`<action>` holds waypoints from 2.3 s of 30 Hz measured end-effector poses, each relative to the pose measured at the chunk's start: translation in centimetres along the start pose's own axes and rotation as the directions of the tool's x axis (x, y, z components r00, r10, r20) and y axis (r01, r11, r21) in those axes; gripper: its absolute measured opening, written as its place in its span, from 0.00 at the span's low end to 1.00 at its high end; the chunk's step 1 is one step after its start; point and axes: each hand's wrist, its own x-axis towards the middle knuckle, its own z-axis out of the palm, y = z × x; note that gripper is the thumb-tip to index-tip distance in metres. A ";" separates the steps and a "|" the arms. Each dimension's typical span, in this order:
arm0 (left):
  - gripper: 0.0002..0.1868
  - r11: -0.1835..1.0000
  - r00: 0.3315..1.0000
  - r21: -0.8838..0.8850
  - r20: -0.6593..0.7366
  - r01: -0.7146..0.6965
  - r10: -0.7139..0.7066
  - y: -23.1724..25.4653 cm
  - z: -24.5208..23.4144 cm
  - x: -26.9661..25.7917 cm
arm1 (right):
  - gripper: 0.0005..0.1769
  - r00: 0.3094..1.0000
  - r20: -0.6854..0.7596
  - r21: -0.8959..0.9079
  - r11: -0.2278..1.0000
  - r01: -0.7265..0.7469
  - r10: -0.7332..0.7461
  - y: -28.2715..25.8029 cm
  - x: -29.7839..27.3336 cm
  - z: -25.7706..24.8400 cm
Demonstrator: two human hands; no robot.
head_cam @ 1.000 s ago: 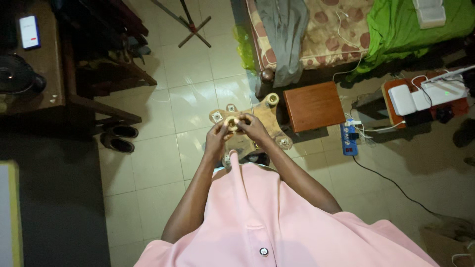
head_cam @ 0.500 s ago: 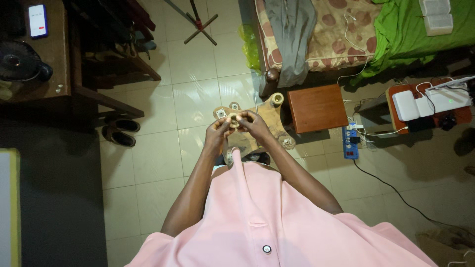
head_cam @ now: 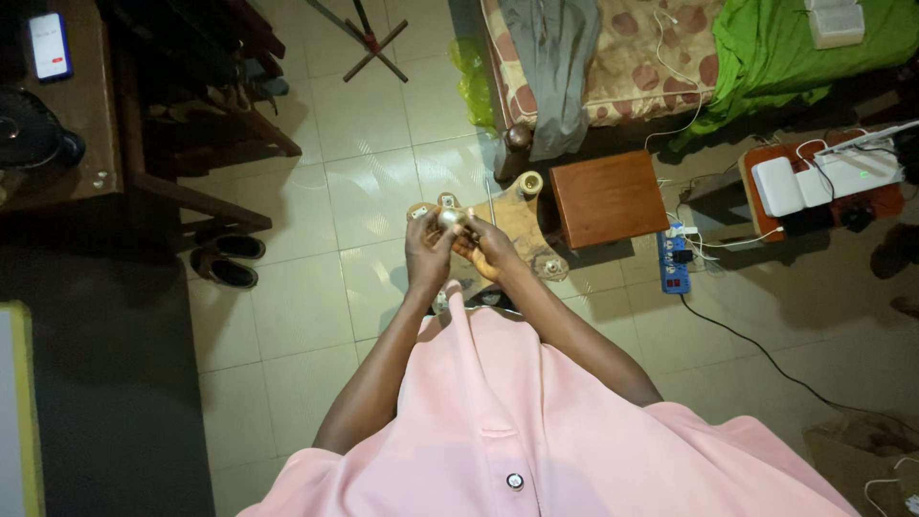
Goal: The person uses a screwdriver to attach cylindrical wooden legs to a small wooden stool. They repeatedly pick up legs, align them with the stool, and tighten screws to secure each leg in place.
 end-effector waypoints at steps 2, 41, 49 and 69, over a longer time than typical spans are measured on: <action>0.27 0.973 0.988 0.177 0.040 -0.151 0.147 1.7 -0.4 -0.6 | 0.19 0.997 0.077 0.143 0.990 -0.013 0.002 -0.2 0.1 -0.3; 0.35 0.736 0.844 0.433 0.390 -0.521 0.368 3.7 2.4 -0.5 | 0.17 0.989 0.141 0.271 0.963 0.011 -0.051 -1.4 -2.1 -2.5; 0.31 0.863 0.897 0.279 0.270 -0.420 0.350 6.6 3.7 -1.6 | 0.17 0.995 0.090 0.256 0.966 0.026 -0.051 -1.5 -0.9 -4.6; 0.29 0.961 0.954 -0.237 -0.228 0.139 -0.195 -3.1 2.2 -7.2 | 0.14 0.959 0.175 -0.483 0.868 -0.115 0.224 -1.2 -5.1 -2.7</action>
